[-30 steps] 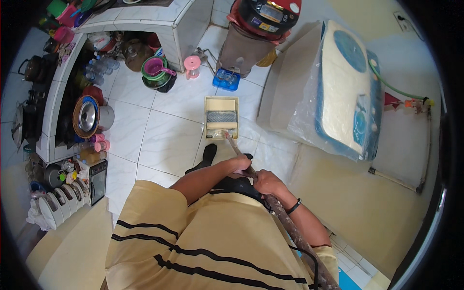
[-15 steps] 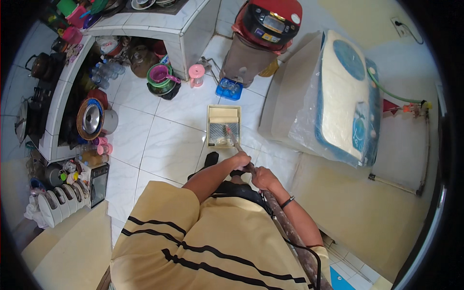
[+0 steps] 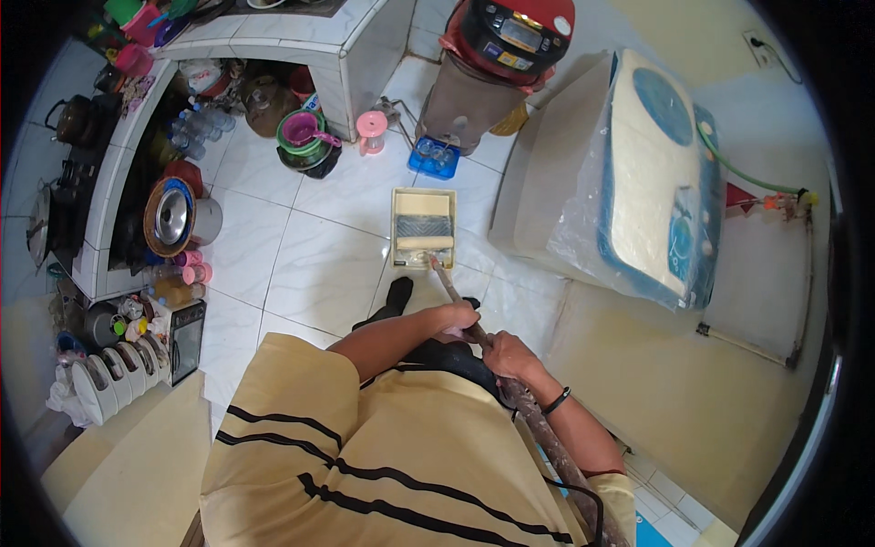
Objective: The person paints a wall in a laundry/kitchen area using a paint roller attached to an extension pole, dipping the roller into a paint tray and applying paint to the wall in broad strokes.
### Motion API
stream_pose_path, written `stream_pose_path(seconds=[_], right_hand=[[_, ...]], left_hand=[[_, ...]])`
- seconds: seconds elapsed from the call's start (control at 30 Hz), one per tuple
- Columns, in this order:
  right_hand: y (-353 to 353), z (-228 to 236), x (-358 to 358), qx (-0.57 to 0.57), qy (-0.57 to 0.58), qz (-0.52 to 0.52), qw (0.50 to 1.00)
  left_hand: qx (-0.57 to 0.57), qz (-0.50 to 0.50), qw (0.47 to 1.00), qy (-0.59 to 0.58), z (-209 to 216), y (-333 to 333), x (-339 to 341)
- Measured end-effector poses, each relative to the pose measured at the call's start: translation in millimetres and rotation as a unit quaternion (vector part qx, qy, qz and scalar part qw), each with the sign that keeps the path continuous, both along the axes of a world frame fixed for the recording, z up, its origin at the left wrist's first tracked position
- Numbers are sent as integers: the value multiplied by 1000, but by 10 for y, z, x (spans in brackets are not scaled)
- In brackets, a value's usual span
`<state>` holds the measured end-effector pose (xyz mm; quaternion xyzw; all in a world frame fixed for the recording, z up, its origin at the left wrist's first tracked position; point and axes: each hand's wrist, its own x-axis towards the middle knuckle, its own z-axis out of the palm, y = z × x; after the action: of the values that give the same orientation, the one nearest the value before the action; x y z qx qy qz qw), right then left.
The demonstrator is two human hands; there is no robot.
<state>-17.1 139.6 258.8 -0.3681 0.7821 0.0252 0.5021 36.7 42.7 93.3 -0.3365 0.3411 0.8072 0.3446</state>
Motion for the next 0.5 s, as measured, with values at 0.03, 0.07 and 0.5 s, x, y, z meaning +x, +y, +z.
stream_pose_path(seconds=[0.03, 0.07, 0.5], right_hand=[[9, -40, -4, -1, -10, -10, 1000], [9, -80, -13, 4, -7, -42, 999], [-188, -154, -134, 0, -10, -108, 994]], left_hand=[[-13, -5, 1000, 4, -16, -8, 2], [-14, -1, 1000, 7, -30, -25, -9], [-38, 48, 998, -5, -210, -162, -188]])
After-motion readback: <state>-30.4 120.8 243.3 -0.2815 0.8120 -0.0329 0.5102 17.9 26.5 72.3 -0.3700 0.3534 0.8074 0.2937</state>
